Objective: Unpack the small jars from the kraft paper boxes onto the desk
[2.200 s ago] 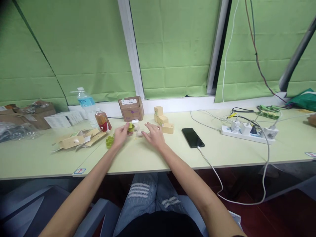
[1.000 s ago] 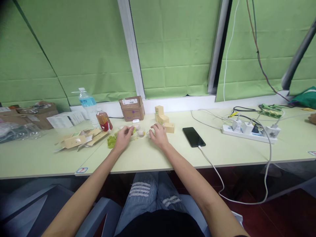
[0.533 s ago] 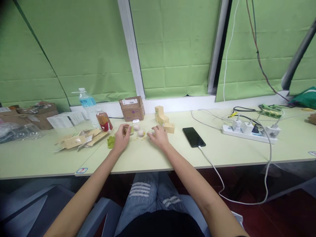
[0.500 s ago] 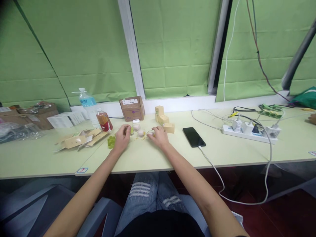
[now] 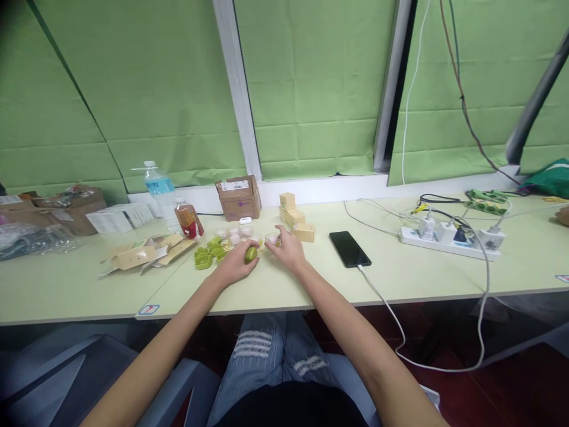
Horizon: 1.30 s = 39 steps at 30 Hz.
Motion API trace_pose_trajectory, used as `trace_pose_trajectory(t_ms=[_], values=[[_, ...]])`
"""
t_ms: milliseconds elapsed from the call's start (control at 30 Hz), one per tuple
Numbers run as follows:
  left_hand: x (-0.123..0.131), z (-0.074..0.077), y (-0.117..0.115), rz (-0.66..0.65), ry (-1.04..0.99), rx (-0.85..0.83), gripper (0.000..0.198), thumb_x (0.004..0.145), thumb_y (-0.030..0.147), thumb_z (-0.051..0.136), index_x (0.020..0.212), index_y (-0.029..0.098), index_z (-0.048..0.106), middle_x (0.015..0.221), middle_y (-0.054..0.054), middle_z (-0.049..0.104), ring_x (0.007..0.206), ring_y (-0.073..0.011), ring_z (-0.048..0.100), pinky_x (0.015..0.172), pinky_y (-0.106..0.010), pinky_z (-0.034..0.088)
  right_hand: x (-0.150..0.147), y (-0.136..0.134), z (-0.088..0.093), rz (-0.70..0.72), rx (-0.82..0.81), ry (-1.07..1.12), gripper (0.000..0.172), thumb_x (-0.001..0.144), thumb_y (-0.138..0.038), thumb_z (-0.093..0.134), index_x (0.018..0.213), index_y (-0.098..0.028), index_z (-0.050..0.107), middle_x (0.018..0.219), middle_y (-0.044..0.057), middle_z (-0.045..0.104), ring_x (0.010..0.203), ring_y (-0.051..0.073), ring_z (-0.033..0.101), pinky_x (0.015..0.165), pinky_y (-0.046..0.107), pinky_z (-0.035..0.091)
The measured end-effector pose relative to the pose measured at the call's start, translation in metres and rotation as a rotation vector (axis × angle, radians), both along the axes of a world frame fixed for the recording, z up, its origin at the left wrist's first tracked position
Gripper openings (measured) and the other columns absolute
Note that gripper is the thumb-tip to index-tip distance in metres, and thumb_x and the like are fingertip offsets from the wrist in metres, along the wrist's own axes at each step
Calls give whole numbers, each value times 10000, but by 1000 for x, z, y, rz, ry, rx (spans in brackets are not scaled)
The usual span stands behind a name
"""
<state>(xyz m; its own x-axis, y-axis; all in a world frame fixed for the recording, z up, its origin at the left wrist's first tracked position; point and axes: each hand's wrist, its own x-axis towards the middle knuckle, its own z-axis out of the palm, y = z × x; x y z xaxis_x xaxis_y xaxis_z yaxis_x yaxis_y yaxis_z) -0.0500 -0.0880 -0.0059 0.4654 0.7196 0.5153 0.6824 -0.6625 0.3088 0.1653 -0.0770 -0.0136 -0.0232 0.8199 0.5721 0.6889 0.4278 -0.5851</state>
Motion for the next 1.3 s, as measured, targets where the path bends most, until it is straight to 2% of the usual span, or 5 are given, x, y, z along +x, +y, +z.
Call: trace_pose_trajectory(t_ms=[533, 767, 967, 1100, 1300], values=[[-4, 6, -5, 76, 254, 277, 279, 1023, 397, 488, 972, 192, 670, 1031, -97, 723, 1018, -282, 635, 946, -450, 427, -2, -2, -2, 132, -89, -76, 632, 847, -472, 744, 1386, -211, 541, 966, 59, 705, 844, 215, 656, 779, 313, 492], [8, 10, -11, -3, 304, 334, 378, 1001, 392, 512, 1314, 193, 585, 1355, -147, 626, 1235, -313, 559, 1005, -461, 386, -6, 8, -9, 461, -200, 286, 772, 776, -292, 786, 1463, -231, 438, 1188, 103, 655, 749, 141, 678, 731, 304, 559], [1, 0, 5, 48, 268, 271, 305, 989, 348, 533, 1241, 221, 649, 1346, -115, 665, 1258, -299, 574, 1074, -482, 340, 16, 5, 8, -104, 257, 106, 308, 941, -234, 473, 1208, -196, 621, 1319, 167, 593, 1251, 301, 532, 1032, 466, 450], [-5, -4, 11, 151, 235, 271, 300, 945, 248, 533, 1207, 217, 675, 1333, -123, 679, 1264, -313, 578, 1095, -515, 332, 43, 6, 8, -449, 102, -124, 332, 893, -240, 537, 1210, -173, 610, 1447, 221, 493, 1349, 373, 403, 1104, 609, 284], [-10, -2, 13, 307, 235, 223, 371, 913, 180, 479, 1229, 176, 674, 1314, -161, 683, 1241, -360, 584, 1037, -560, 394, 59, 17, -3, -411, -194, -161, 359, 852, -261, 591, 1201, -185, 613, 1241, 179, 585, 1206, 351, 522, 1053, 570, 365]])
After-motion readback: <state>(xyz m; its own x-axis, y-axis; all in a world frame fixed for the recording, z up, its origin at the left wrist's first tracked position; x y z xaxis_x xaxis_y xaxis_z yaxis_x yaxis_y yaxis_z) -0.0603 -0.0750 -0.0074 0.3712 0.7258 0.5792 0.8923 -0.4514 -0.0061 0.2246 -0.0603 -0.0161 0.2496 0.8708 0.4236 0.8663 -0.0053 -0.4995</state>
